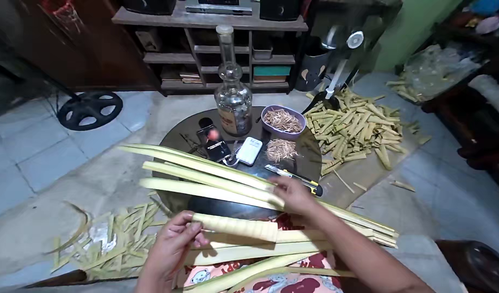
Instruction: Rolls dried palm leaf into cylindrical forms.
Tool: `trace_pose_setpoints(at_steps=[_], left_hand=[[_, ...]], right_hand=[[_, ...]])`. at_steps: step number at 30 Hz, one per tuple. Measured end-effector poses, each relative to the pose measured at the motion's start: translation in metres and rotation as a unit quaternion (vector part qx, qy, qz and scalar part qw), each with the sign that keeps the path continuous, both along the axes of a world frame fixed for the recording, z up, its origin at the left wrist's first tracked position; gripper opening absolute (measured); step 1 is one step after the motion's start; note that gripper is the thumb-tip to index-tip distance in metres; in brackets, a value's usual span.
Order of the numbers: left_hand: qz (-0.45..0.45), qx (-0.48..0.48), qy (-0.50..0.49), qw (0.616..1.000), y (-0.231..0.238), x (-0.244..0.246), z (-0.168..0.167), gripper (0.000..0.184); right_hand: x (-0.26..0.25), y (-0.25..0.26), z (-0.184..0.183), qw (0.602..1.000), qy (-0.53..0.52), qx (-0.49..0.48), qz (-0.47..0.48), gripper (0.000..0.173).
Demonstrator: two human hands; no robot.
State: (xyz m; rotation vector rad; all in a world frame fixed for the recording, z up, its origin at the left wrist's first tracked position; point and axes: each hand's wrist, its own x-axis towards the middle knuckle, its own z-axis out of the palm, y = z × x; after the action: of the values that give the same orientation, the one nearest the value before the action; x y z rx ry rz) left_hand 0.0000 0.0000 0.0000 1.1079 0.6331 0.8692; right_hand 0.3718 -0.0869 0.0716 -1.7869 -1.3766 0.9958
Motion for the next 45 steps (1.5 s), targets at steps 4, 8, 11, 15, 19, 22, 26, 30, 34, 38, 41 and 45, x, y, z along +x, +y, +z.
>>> trace_pose_setpoints(at_steps=[4, 8, 11, 15, 19, 22, 26, 30, 34, 38, 41, 45], left_hand=[[0.016, -0.008, -0.012, 1.000, -0.018, -0.006, -0.015, 0.016], [0.034, -0.020, -0.019, 0.999, -0.038, -0.015, -0.028, 0.019], [0.037, -0.031, -0.014, 0.999, -0.045, -0.016, -0.030, 0.020], [0.026, -0.046, -0.021, 0.998, -0.047, -0.013, -0.026, 0.021], [0.030, -0.040, -0.025, 0.998, -0.047, -0.010, -0.023, 0.018], [0.031, -0.045, -0.029, 0.998, -0.048, -0.010, -0.023, 0.019], [0.032, -0.041, -0.027, 0.998, -0.045, -0.010, -0.025, 0.019], [0.039, -0.040, -0.026, 0.998, -0.046, -0.009, -0.018, 0.019], [0.045, -0.029, -0.015, 0.998, -0.049, -0.017, -0.024, 0.020], [0.042, -0.034, -0.019, 0.998, -0.049, -0.021, -0.031, 0.021], [0.046, -0.037, -0.017, 0.998, -0.051, -0.019, -0.026, 0.020], [0.031, -0.037, -0.009, 0.999, -0.049, -0.015, -0.027, 0.020]], right_hand=[[0.089, 0.042, -0.009, 0.963, -0.241, -0.013, -0.123, 0.022], [0.108, 0.060, -0.018, 0.960, -0.263, -0.031, -0.089, 0.017], [0.093, 0.064, -0.020, 0.965, -0.260, -0.004, -0.029, 0.014], [0.087, 0.067, -0.033, 0.946, -0.312, 0.023, 0.085, 0.018], [0.103, 0.070, -0.042, 0.935, -0.349, 0.010, 0.059, 0.016], [0.109, 0.070, -0.042, 0.937, -0.347, -0.029, 0.034, 0.018], [0.108, 0.071, -0.040, 0.946, -0.322, -0.044, 0.014, 0.023], [0.111, 0.072, -0.037, 0.944, -0.326, -0.040, -0.018, 0.019], [0.105, 0.070, -0.022, 0.942, -0.330, -0.045, -0.047, 0.017], [0.107, 0.059, -0.012, 0.957, -0.266, -0.092, -0.074, 0.014], [0.111, 0.043, -0.010, 0.965, -0.240, -0.081, -0.067, 0.014], [0.114, 0.037, -0.026, 0.971, -0.233, -0.049, 0.026, 0.017]])
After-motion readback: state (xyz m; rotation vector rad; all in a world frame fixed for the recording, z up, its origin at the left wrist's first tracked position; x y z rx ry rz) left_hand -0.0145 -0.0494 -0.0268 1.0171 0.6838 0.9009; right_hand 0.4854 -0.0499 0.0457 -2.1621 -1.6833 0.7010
